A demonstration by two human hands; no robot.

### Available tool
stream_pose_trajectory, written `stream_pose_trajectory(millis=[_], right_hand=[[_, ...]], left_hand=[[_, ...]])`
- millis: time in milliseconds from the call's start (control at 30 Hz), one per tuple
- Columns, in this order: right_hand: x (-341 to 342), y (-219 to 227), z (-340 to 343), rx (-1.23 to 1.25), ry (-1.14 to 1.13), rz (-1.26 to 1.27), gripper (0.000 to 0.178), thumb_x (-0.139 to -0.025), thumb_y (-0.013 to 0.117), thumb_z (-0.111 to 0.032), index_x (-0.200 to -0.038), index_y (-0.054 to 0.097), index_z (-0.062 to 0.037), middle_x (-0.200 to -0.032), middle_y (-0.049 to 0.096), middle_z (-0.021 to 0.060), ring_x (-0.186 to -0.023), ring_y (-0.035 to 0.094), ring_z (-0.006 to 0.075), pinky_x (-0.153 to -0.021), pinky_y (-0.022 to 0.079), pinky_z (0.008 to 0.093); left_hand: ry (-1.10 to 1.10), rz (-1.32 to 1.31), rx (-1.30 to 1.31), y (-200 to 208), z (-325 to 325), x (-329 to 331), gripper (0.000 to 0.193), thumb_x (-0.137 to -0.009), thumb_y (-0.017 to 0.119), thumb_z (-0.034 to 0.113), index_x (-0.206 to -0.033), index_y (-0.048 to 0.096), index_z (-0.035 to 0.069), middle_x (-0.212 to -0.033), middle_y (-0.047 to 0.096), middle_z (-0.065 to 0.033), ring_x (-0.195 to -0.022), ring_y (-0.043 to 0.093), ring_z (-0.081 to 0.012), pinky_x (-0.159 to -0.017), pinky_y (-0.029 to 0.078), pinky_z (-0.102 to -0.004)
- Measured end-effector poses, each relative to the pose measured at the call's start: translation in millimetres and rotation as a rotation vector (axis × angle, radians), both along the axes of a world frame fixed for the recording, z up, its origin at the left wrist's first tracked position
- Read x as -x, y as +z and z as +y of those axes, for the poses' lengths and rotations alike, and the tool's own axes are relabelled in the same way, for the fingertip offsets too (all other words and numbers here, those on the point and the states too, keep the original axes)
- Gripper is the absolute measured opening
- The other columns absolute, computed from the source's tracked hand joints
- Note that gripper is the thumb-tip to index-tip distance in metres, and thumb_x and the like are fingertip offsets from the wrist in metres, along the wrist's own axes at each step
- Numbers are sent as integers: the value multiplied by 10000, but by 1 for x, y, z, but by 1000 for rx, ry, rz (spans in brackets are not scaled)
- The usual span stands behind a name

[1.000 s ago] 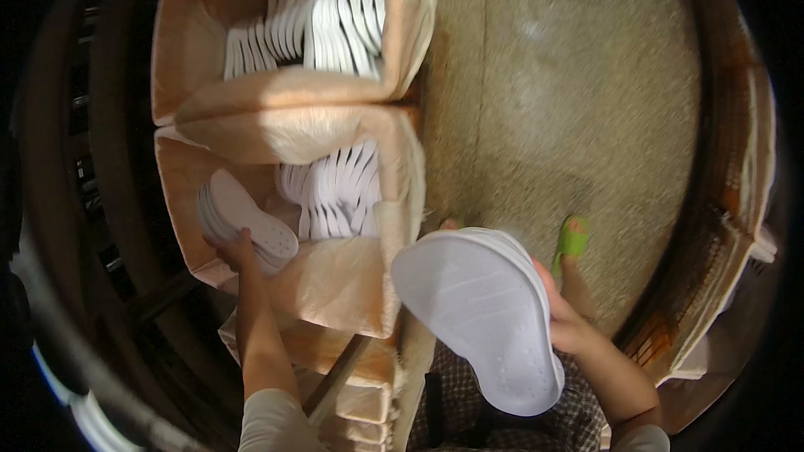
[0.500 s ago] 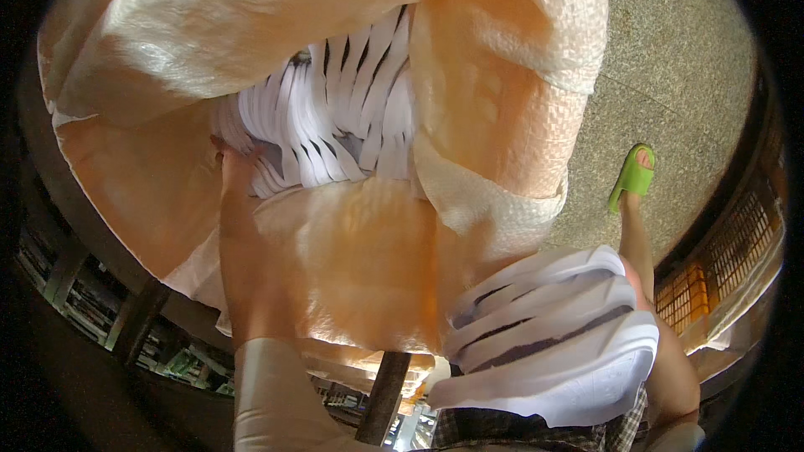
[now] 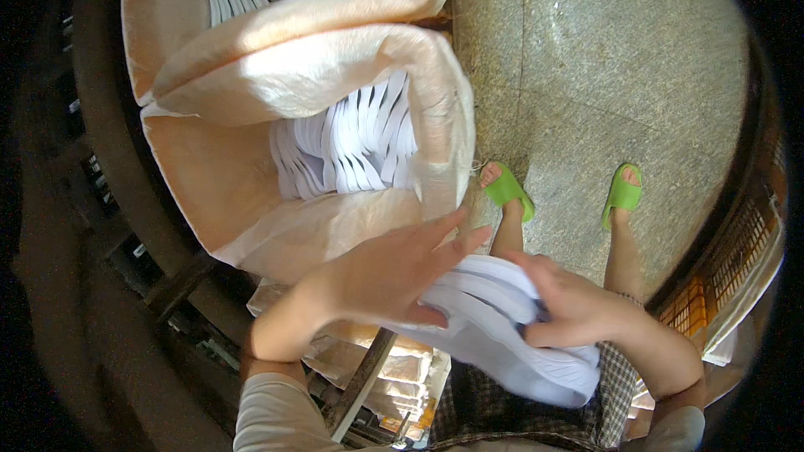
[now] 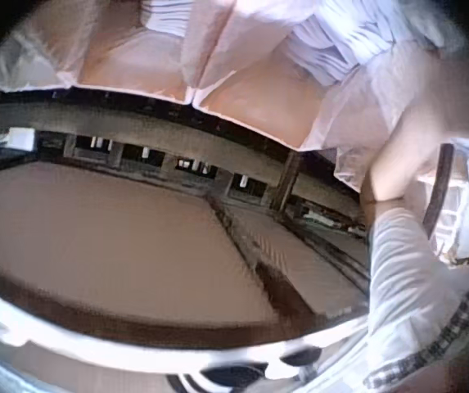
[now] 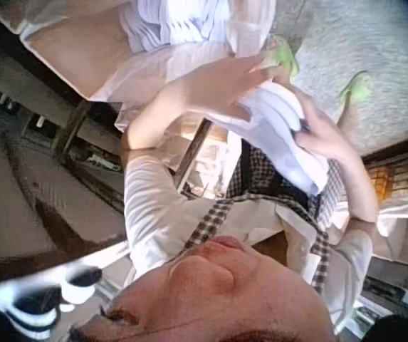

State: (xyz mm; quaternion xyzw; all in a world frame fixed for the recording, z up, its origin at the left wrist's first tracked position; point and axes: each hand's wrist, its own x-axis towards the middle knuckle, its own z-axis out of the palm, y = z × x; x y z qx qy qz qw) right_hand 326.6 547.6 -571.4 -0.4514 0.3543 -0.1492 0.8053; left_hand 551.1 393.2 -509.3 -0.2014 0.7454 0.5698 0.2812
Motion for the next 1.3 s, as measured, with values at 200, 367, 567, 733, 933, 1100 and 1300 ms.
stream_pose_trajectory(millis=[200,367,567,733,933,1100,1300], right_hand=[[6,31,-30,-23,48,-84,914,-739,700,-324,-1431,203,8,-1177,479,322,-1147,479,411,-949,408,416],[11,24,-56,440,-607,68,666,-726,751,-224,-1287,451,-27,-1216,528,165,-1158,483,341,-970,352,443],[-76,-21,-60,647,-568,129,427,-736,703,-237,-1113,582,-78,-1164,546,115,-1118,512,272,-865,390,421],[-147,-62,-81,1074,-563,417,353,-670,662,-237,-1011,642,-150,-1135,608,9,-1054,568,209,-710,349,306],[-165,-83,-63,1267,-577,628,105,-646,596,-256,-694,673,-204,-798,695,-45,-860,580,163,-887,281,383],[-172,-87,-64,1339,-646,648,165,-668,581,-361,-692,666,-221,-735,664,-63,-866,520,170,-949,258,406],[-165,-83,-72,1330,-567,646,149,-673,584,-336,-712,676,-226,-756,669,-54,-862,527,174,-854,300,383]], left_hand=[[184,-8,-474,-11,12,-27,901,-656,786,146,-1403,295,38,-1301,483,-157,-1179,497,-292,-1002,382,-353],[1037,-295,-287,46,-1,-192,922,-641,799,96,-1412,294,75,-1312,454,-107,-1212,448,-254,-1023,368,-386],[1871,-356,523,26,5,-336,801,-779,675,60,-1437,220,109,-1381,365,-114,-1234,402,-291,-979,392,-467],[1437,-477,1169,-73,-73,-431,721,-814,697,141,-1392,283,18,-1356,397,-155,-1218,410,-298,-1010,348,-378],[855,-774,1663,-196,-85,-464,811,-794,722,225,-1406,239,2,-1404,338,-256,-1264,381,-384,-1054,323,-424],[1207,-816,1247,-243,-75,-480,922,-820,685,346,-1439,110,-22,-1430,276,-298,-1309,317,-417,-1079,285,-442],[848,-865,1482,-264,-100,-500,853,-875,450,591,-1477,114,90,-1431,228,-333,-1319,257,-472,-1074,255,-516]])
